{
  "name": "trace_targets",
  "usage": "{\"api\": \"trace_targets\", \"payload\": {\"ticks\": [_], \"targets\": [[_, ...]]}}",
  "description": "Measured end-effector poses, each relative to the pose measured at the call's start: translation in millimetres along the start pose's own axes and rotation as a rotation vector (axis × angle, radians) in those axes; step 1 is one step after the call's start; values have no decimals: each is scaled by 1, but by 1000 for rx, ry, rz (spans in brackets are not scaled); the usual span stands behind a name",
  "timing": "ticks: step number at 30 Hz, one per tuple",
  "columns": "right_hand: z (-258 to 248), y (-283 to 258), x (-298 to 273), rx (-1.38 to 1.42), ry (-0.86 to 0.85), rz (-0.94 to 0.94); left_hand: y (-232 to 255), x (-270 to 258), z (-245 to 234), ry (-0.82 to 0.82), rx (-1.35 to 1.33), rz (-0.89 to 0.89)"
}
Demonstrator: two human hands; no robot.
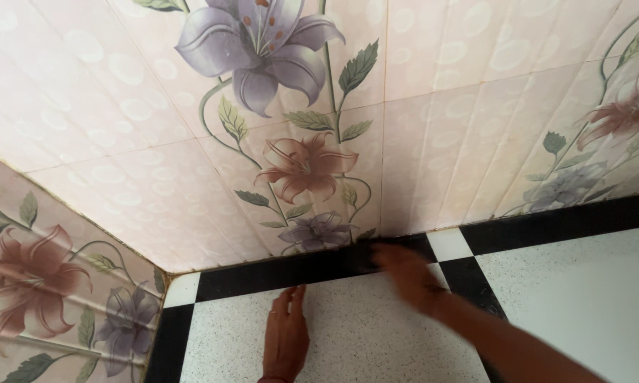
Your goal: The person cleans the floor and tile edges using a small cloth, dipping it into a pink container of water or cleaning solution.
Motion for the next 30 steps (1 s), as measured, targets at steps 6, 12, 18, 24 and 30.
{"api": "trace_targets", "payload": {"ticks": [6, 12, 18, 24, 30], "targets": [[-55, 254, -36, -562, 430, 692, 23, 7, -3, -232, 62, 193], [-25, 235, -32, -510, 586, 710, 46, 19, -8, -100, 6, 196], [60, 47, -19, -161, 32, 87, 72, 25, -10, -25, 11, 295], [24, -3, -28, -272, -135, -243, 68, 20, -8, -99, -3, 187], [-54, 160, -31, -699, 343, 382, 55, 10, 2, -138, 36, 203]]}}
Point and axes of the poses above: each hand's wrist, its own x-axis towards the middle knuckle, its own z-axis out of the palm, y = z × x, the point moved 6 cm from there along x, towards the middle knuckle, and after that the axes turned 13 degrees about z, right-handed, at the moved point
